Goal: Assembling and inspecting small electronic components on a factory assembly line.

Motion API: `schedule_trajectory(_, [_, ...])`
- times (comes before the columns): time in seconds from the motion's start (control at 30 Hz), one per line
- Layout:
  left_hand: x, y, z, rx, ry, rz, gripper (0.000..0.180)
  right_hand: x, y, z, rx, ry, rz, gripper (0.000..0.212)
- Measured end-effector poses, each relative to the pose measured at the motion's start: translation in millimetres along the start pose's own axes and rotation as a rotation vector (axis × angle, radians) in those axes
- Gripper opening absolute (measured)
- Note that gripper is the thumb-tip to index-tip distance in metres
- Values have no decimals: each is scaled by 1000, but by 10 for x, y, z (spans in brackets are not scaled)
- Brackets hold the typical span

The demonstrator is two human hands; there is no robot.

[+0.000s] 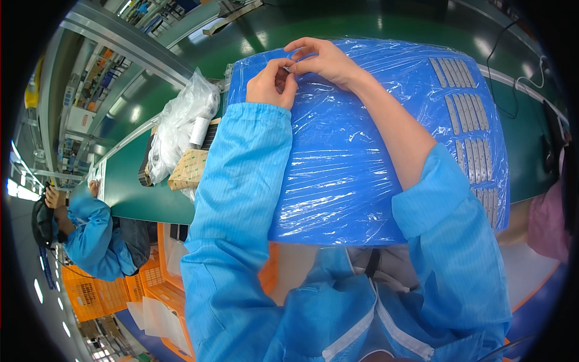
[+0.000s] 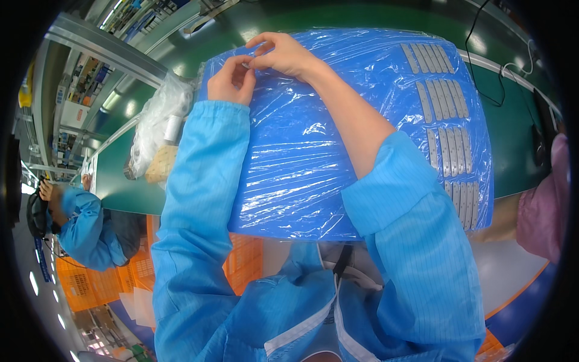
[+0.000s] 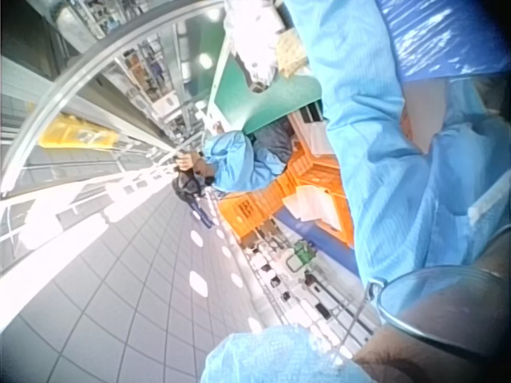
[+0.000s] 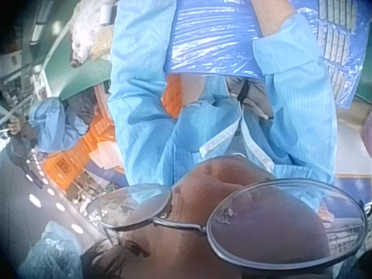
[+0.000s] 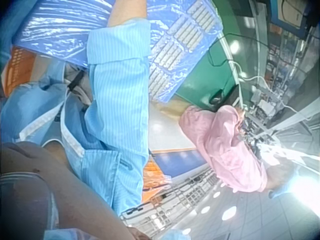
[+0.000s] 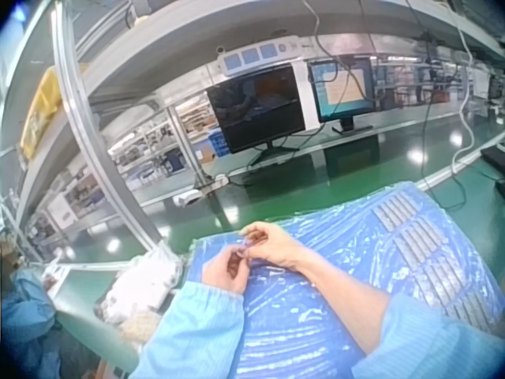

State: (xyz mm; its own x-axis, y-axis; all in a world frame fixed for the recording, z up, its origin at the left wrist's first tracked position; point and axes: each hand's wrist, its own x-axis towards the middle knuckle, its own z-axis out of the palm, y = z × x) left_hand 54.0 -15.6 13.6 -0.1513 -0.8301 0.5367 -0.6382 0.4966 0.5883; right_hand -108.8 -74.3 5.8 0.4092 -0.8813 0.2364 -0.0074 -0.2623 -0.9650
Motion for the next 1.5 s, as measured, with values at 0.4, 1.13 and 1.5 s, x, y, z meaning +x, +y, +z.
schedule_trajectory(0.4, [-4,-82,7,34,38,24,17,-5,-16,33,-4,27,3,46])
schedule_trajectory(1.13, [18,-60,-12,86,129,-76,13,15,-19,7,429,346,73,32])
schedule_trajectory(1.5, [13,-38,-10,58,133,-40,14,7,-52,26,442,320,82,33])
